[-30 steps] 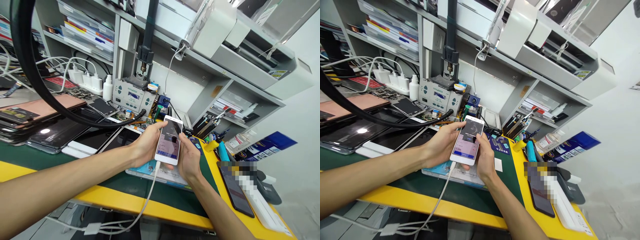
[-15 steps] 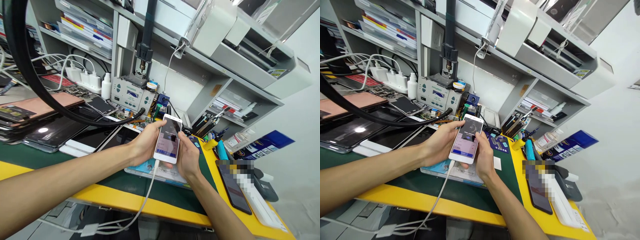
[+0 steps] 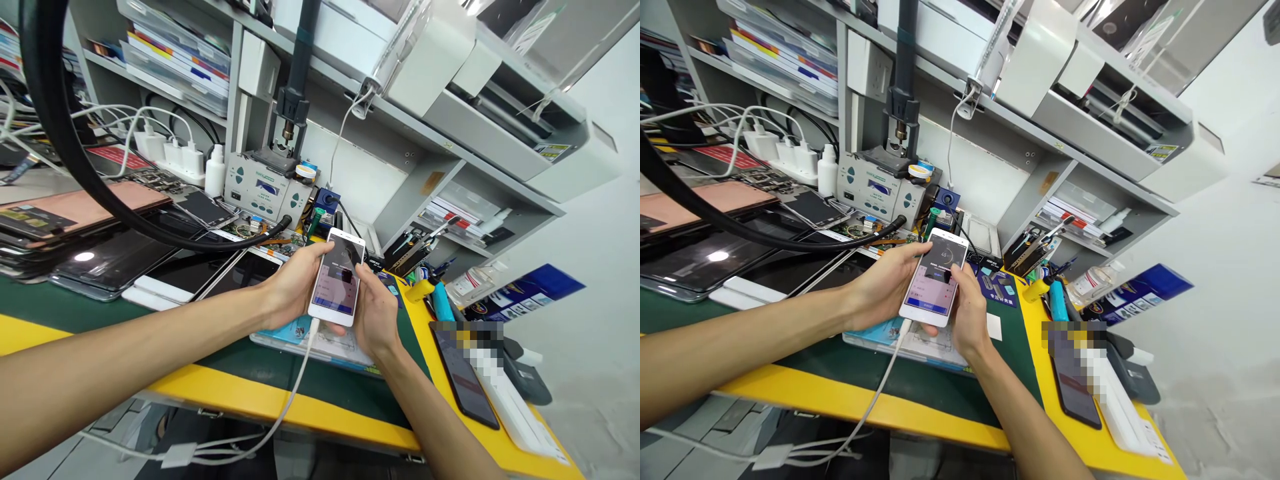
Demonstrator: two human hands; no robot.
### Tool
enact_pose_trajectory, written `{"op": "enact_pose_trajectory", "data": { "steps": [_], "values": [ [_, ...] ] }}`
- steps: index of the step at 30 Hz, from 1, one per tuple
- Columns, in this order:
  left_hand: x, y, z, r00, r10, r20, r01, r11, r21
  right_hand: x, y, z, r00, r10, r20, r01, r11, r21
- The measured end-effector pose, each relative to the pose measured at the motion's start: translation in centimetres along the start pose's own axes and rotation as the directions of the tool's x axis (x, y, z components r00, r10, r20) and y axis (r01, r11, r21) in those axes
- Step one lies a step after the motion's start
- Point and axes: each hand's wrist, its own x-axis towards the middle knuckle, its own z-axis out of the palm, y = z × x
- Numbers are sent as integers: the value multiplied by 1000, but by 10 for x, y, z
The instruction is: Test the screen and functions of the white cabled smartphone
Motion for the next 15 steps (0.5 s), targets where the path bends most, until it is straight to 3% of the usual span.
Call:
{"op": "enact_pose_trajectory", "data": {
  "steps": [15],
  "values": [
    [-1, 1, 3, 1000, 14, -16, -14, 1000, 11, -1, -3, 1, 1000, 18, -3, -19, 997, -80]
  ]
}}
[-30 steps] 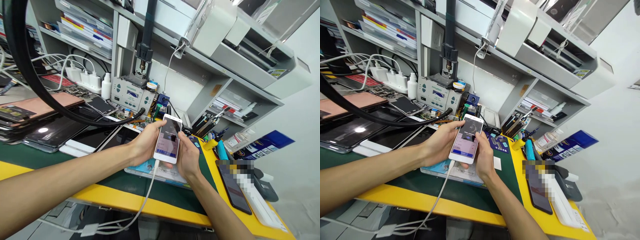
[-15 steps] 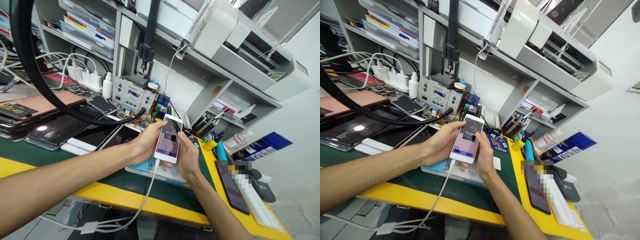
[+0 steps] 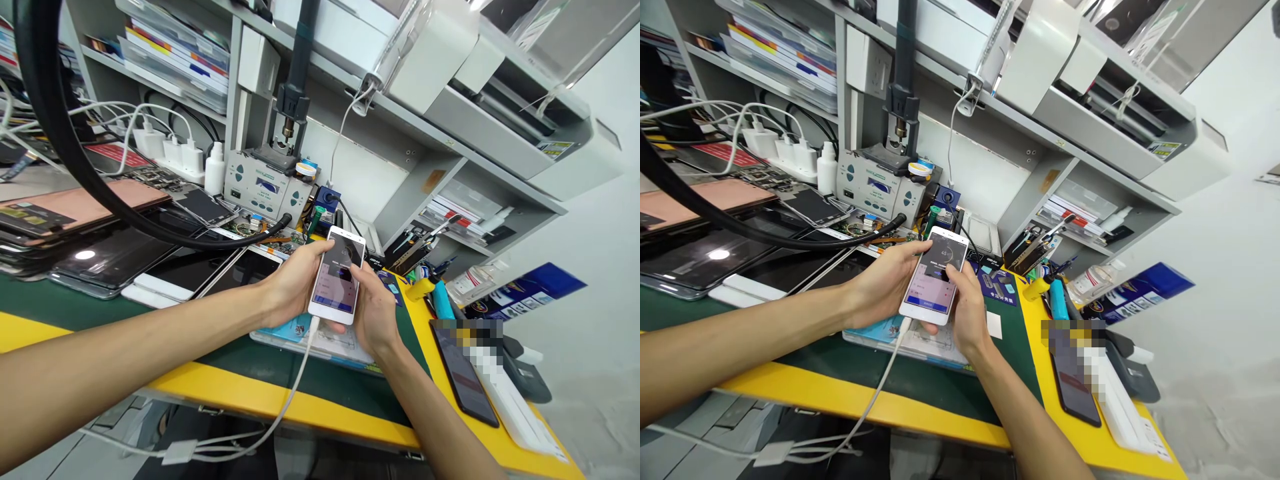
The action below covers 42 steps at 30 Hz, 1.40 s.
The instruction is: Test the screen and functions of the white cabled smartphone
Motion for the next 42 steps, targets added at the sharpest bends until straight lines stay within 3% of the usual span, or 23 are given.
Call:
{"op": "enact_pose_trajectory", "data": {
  "steps": [42],
  "values": [
    [3, -2, -2, 1000, 0, -19, 0, 1000, 5, 2, 1, -1, 999, 20, -26, -21, 999, -34]
  ]
}}
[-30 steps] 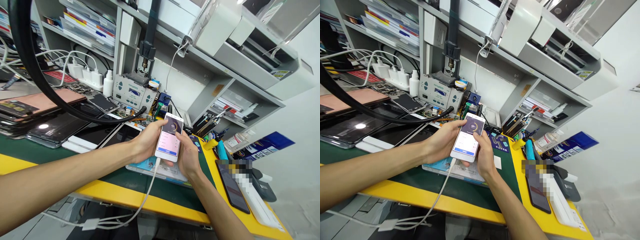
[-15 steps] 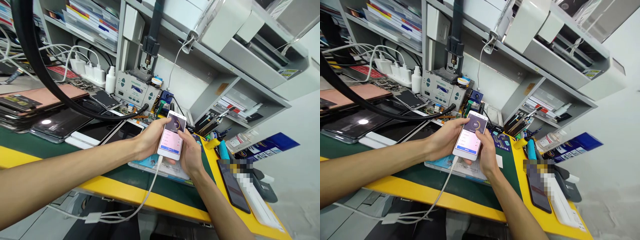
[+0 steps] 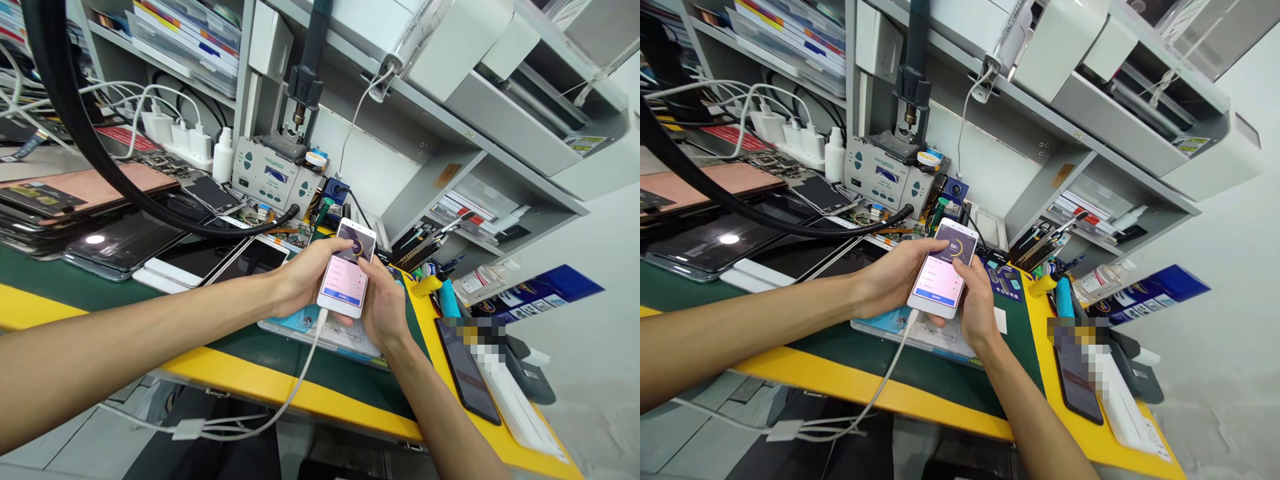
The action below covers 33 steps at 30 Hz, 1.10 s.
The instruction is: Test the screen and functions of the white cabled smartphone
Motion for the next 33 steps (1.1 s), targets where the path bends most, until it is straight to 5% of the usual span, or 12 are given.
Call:
{"op": "enact_pose_trajectory", "data": {
  "steps": [33],
  "values": [
    [1, -1, -2, 1000, 5, -11, -5, 1000, 15, -1, 1, 0, 999, 9, -31, -12, 994, -107]
  ]
}}
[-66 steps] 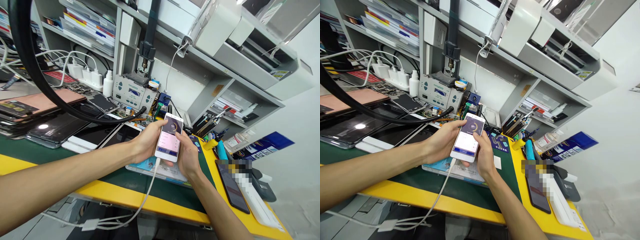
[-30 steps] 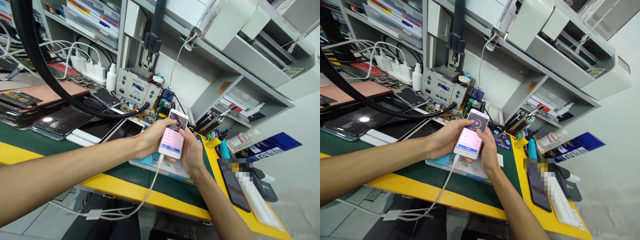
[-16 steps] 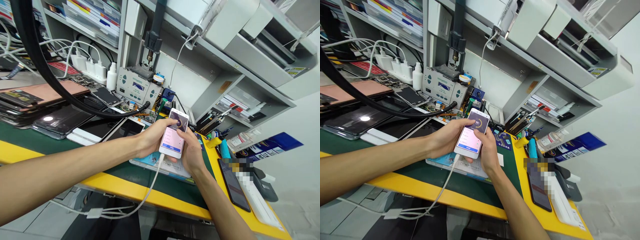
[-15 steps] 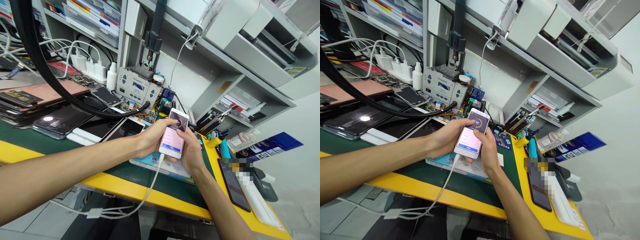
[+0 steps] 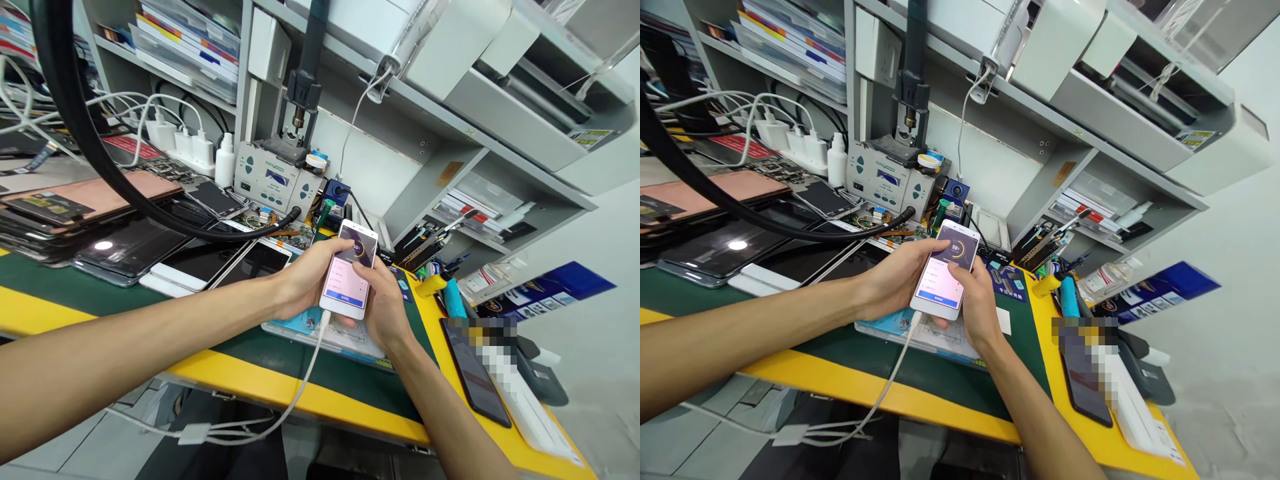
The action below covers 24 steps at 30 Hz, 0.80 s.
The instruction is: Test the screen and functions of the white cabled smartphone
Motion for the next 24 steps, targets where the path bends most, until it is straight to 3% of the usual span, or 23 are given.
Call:
{"op": "enact_pose_trajectory", "data": {
  "steps": [24],
  "values": [
    [-5, 3, 3, 1000, -8, 2, 8, 1000, -27, 0, -2, -5, 993, 61, 105, -71, 993, 94]
  ]
}}
